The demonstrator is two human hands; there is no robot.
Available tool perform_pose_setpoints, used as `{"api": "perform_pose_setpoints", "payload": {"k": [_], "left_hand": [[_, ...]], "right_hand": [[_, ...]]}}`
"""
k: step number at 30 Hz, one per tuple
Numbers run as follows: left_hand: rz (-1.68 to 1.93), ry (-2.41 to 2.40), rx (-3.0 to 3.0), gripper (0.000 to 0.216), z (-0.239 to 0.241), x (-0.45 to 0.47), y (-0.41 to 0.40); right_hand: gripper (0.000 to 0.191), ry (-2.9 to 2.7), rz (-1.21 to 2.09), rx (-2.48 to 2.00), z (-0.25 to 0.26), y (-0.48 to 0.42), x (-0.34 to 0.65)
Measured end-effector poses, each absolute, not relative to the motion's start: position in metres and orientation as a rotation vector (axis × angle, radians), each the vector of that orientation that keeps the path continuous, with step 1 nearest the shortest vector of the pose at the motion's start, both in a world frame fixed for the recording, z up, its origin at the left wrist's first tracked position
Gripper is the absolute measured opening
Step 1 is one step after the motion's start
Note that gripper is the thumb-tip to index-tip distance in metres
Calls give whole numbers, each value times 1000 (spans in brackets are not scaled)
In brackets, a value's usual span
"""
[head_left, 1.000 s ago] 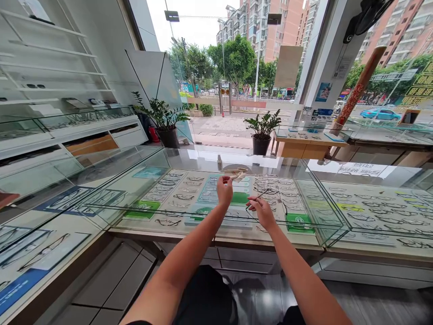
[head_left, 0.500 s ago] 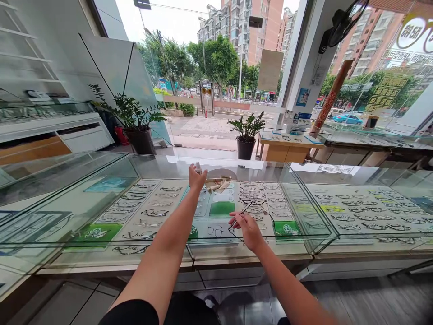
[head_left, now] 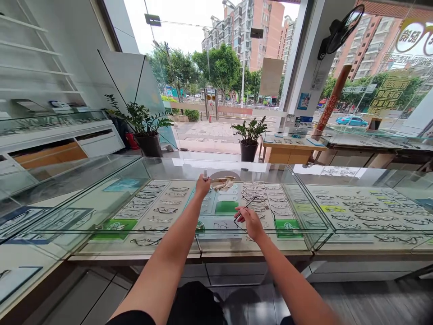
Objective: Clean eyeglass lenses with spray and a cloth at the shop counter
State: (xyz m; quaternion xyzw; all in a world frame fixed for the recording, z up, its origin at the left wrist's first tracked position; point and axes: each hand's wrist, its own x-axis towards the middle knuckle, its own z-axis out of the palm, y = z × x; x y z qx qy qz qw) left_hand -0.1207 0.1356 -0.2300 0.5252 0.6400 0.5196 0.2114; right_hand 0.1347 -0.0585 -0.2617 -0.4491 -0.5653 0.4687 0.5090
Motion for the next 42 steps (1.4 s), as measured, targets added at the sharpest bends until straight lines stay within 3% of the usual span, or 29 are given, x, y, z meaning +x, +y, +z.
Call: {"api": "perform_pose_setpoints", "payload": {"k": [7,11,17,32,42], "left_hand": [[1492,1645,1411,26,-220,-104,23],[1427,1465,1435,45,-237,-80,-90],[1247,1025,1352,58,-267,-42,-229],[1278,1087,1504,34,-257,-52,-277],[1398,1116,1266,46,-260,-42,-285]], "right_hand": [[76,-1363,1103,-1075,-249,-73,136],[64,-1480,1101,-1027,-237,-127,138],[48,-1685,972,-956,-228,-203,135],[42,-1840,1120,-984,-222,-259,140],[44,-1472,1033,-1017,-230,-274,109]]}}
